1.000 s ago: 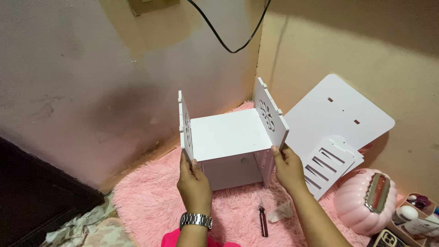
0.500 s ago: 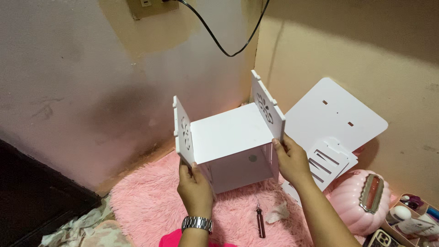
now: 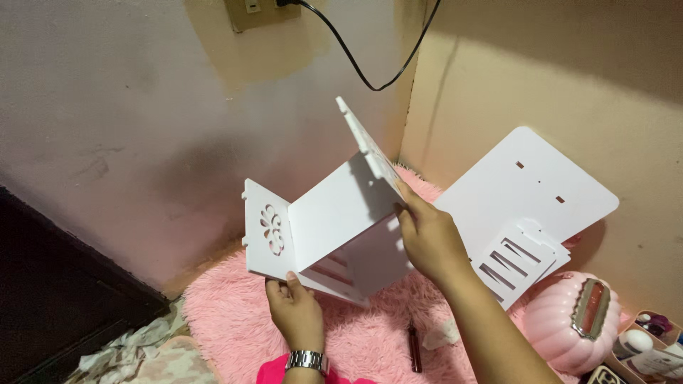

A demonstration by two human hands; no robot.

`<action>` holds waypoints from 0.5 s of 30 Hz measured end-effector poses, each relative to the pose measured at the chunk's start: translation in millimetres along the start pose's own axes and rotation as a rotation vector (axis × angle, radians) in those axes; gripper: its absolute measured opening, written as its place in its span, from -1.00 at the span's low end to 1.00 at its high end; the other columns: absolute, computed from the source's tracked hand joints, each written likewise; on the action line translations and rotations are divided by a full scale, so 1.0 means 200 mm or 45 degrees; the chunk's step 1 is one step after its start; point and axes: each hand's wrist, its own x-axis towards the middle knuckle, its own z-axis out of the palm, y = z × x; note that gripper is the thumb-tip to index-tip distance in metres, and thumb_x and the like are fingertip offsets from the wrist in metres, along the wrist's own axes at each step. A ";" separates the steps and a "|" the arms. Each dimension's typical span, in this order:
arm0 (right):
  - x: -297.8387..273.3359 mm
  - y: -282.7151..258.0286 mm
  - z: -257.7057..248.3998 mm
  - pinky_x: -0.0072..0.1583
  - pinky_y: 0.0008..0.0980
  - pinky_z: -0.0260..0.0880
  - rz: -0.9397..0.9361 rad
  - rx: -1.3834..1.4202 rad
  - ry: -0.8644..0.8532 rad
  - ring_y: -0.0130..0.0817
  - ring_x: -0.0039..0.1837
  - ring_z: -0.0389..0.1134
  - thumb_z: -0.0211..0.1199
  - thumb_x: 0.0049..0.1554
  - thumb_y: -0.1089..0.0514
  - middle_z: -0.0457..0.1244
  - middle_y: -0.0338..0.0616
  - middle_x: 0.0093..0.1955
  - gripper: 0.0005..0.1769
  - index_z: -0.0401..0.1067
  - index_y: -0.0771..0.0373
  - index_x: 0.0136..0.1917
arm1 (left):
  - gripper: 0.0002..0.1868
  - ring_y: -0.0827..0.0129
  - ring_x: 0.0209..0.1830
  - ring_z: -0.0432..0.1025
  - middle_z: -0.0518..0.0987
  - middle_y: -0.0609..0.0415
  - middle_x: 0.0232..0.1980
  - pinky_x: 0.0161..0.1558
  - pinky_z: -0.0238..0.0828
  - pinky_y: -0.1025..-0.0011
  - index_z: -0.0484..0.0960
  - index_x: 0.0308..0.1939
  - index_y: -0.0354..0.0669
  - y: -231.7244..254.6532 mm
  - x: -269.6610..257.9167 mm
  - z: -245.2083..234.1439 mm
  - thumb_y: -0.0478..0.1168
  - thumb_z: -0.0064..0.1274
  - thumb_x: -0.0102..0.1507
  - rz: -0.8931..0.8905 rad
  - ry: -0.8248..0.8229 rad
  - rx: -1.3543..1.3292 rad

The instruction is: The person assembles a white plastic storage unit on a pink rug. They align and interlock side panels, place a slatted top panel, insert a screw, and use a screwdriver to tighten it.

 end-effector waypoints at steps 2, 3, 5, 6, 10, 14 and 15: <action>0.01 -0.02 0.00 0.18 -0.12 0.40 -0.162 -0.070 0.051 0.07 0.15 0.41 0.09 0.22 0.11 0.36 0.06 0.22 -0.49 0.33 -0.06 0.44 | -0.69 0.25 -0.07 0.55 0.61 -0.08 0.02 -0.13 0.54 0.30 0.35 0.20 -0.26 -0.04 -0.01 0.02 -0.20 -0.19 0.42 -0.116 -0.004 -0.133; 0.01 -0.02 0.01 0.20 -0.10 0.38 -0.243 -0.105 0.077 0.10 0.21 0.38 0.10 0.21 0.12 0.34 0.04 0.31 -0.50 0.33 -0.02 0.43 | -0.67 0.26 -0.03 0.55 0.60 -0.08 0.05 -0.09 0.57 0.29 0.31 0.24 -0.24 -0.06 -0.02 0.03 -0.20 -0.21 0.42 -0.174 -0.006 -0.200; 0.00 -0.01 0.04 0.25 -0.11 0.36 -0.262 -0.144 0.076 0.06 0.27 0.35 0.10 0.20 0.12 0.30 0.05 0.34 -0.49 0.34 0.00 0.43 | -0.64 0.23 0.04 0.54 0.57 -0.09 0.11 -0.02 0.59 0.20 0.28 0.28 -0.23 -0.11 -0.03 0.05 -0.22 -0.22 0.41 -0.213 -0.010 -0.306; 0.00 -0.01 0.05 0.27 -0.12 0.35 -0.272 -0.160 0.075 0.03 0.31 0.34 0.10 0.20 0.12 0.28 0.06 0.36 -0.48 0.34 0.01 0.43 | -0.62 0.21 0.07 0.53 0.56 -0.09 0.15 0.01 0.60 0.15 0.27 0.30 -0.22 -0.13 -0.04 0.06 -0.23 -0.23 0.41 -0.230 -0.010 -0.358; 0.00 0.01 0.13 0.35 -0.10 0.28 -0.388 -0.359 0.051 -0.04 0.40 0.28 0.08 0.24 0.12 0.25 0.05 0.40 -0.50 0.31 0.12 0.44 | -0.59 0.13 0.14 0.50 0.51 -0.15 0.21 0.03 0.61 0.04 0.22 0.34 -0.18 -0.23 -0.06 0.06 -0.26 -0.27 0.40 -0.332 0.002 -0.477; -0.04 0.00 0.25 0.36 -0.07 0.26 -0.369 -0.453 -0.022 0.00 0.46 0.21 0.09 0.22 0.11 0.19 0.07 0.45 -0.45 0.24 0.11 0.48 | -0.57 0.07 0.17 0.45 0.46 -0.14 0.26 0.06 0.53 -0.03 0.21 0.37 -0.15 -0.32 -0.02 0.05 -0.25 -0.28 0.39 -0.434 0.035 -0.552; -0.05 -0.01 0.27 0.37 -0.05 0.25 -0.371 -0.481 -0.050 0.03 0.46 0.19 0.09 0.22 0.11 0.17 0.09 0.46 -0.43 0.22 0.13 0.49 | -0.57 0.05 0.18 0.44 0.46 -0.14 0.28 0.07 0.51 -0.04 0.22 0.36 -0.16 -0.33 -0.01 0.04 -0.24 -0.28 0.40 -0.447 0.036 -0.545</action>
